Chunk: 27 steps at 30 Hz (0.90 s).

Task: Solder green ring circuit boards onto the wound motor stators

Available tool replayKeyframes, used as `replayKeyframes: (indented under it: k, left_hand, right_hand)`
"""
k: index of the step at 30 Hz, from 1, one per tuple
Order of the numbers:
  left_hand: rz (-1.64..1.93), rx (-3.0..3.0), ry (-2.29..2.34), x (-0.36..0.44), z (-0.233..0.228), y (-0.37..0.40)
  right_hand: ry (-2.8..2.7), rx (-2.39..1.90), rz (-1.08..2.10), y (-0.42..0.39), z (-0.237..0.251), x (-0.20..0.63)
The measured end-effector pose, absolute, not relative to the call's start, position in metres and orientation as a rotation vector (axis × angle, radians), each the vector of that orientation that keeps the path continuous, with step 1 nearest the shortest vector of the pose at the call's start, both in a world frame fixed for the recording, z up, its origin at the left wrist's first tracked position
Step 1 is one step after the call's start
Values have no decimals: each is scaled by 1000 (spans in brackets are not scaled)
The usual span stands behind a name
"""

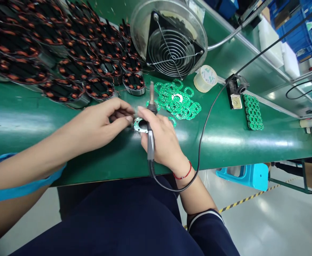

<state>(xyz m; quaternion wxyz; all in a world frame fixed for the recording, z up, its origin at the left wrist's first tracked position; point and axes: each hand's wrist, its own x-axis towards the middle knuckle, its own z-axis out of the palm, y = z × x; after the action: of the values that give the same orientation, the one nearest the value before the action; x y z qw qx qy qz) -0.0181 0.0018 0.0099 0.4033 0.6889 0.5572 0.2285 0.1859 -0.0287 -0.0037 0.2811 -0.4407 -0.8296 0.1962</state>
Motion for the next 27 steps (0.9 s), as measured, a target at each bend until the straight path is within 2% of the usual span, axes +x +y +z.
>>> replayKeyframes:
  k: [4,10,21,27]
  left_hand:
    - [425,1810,1282,-23,7,5]
    - [675,1760,1290,-21,10,3]
    - [631,1640,1356,-17,7,3]
    - [609,1717,1477,-17,9,1]
  right_hand:
    - [-2126,-1234,441,-31,-8,196]
    - [-2169,-1283,435,-37,-11,193]
    - [-2220,-1147,196,-41,-3,179]
    - [-2148,-1114,281,-43,-2,178]
